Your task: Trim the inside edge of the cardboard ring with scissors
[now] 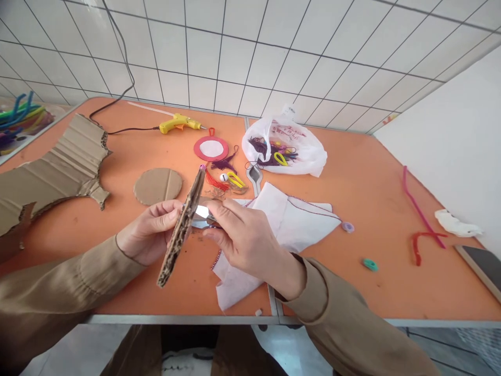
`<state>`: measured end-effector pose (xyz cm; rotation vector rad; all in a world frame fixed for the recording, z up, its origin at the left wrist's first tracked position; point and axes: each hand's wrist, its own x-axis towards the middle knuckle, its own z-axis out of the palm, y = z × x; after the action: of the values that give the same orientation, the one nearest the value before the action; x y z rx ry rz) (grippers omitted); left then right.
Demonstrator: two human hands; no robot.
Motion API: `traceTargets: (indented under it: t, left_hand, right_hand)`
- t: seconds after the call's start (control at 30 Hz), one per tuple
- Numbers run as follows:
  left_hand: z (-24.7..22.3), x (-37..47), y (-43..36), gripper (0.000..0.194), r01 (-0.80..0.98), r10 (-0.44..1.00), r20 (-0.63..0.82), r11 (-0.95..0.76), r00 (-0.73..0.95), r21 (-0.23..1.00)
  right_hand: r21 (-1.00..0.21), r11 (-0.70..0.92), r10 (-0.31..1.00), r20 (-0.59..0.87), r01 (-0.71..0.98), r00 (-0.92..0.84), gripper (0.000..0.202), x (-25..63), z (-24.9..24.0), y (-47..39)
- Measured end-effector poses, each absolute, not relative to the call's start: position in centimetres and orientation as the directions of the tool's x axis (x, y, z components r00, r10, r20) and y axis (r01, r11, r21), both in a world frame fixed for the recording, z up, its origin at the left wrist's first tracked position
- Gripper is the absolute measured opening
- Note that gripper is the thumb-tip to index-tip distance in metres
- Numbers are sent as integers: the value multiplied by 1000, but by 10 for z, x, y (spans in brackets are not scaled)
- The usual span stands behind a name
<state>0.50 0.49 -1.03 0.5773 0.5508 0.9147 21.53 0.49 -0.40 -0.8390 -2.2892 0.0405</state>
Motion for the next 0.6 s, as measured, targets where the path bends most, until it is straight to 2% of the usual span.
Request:
traceTargets:
  t: [0.2,0.27,0.3,0.37,0.43,0.47,0.53,0.6]
  left_hand:
    - [-4,-3,12,34,-563,894,-188,408,407,719]
    - [-2,-5,14,33,-579,911,-174,375,373,724]
    - [-1,-6,14,33,-583,918,-166,360,361,729]
    - [1,-7,15,33,-581,924,-144,338,354,741]
    - [3,-8,16,33,-574,924,-124,325,361,751]
    - [3,-8,16,32,-570,924,-119,322,364,756]
    - [3,-8,16,32,-572,930,-107,305,353,761]
    - [3,-8,16,33,-569,933,-103,295,346,768]
  right_hand:
    - [-260,754,627,559,603,-543,41,217,-7,6]
    - [-352,741,657,553,572,-512,41,216,-5,7]
    - [-436,717,693,534,544,-485,42,216,-4,8]
    - [-670,594,799,423,445,-428,46,216,-1,9]
    - [-889,370,875,237,269,-421,50,217,1,12]
    - [-955,245,887,151,166,-437,51,217,1,13]
    - [-999,44,883,42,-6,-468,51,218,0,16]
    - [-993,-55,890,0,-106,-457,51,219,-1,19]
